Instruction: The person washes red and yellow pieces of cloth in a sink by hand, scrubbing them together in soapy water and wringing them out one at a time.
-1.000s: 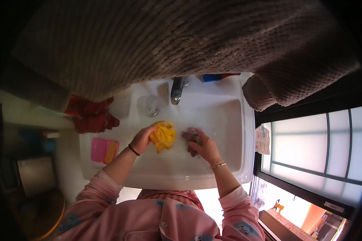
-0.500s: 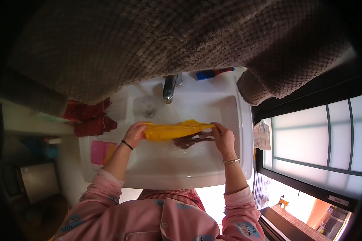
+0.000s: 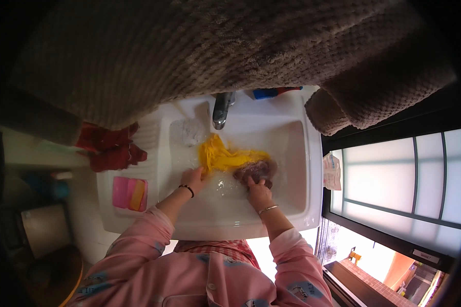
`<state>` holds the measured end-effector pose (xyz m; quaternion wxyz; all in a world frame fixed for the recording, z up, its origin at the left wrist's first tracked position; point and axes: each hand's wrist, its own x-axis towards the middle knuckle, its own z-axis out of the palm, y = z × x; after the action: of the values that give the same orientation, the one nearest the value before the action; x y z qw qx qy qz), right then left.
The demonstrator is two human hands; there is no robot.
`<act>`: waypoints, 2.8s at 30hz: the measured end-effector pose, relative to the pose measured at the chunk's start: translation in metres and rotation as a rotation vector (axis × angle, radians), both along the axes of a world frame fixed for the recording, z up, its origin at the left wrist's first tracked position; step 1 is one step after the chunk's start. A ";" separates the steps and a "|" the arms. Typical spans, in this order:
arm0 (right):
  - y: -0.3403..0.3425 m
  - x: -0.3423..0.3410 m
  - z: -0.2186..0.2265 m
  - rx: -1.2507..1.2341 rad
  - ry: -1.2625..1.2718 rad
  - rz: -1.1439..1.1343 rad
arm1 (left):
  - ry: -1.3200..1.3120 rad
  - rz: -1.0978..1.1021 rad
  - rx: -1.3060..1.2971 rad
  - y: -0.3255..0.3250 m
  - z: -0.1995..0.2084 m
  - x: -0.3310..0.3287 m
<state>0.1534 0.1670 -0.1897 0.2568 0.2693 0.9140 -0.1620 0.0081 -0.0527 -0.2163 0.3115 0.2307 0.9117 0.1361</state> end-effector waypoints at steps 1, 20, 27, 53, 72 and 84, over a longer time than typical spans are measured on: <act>0.010 0.000 0.002 -0.136 -0.028 0.092 | -0.003 0.000 0.003 0.000 -0.008 0.001; -0.022 -0.062 0.026 0.018 0.465 -0.211 | 0.547 -0.136 0.322 -0.048 0.152 -0.025; 0.045 -0.066 0.167 -0.170 1.074 -0.128 | 0.780 0.161 0.560 -0.061 0.182 -0.054; 0.051 -0.087 0.209 -0.822 1.382 -0.378 | -0.297 0.638 1.518 -0.050 0.182 -0.043; 0.030 -0.026 -0.044 0.062 0.400 -0.407 | -0.166 0.633 0.399 -0.013 0.028 0.022; -0.136 -0.071 0.095 -0.604 0.917 0.029 | -1.862 0.801 1.305 0.011 -0.046 -0.008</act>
<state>0.0823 0.0309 -0.0949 -0.0998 0.0726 0.8487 -0.5143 0.0003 -0.0418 -0.2627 0.6103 -0.1413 0.1037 0.7726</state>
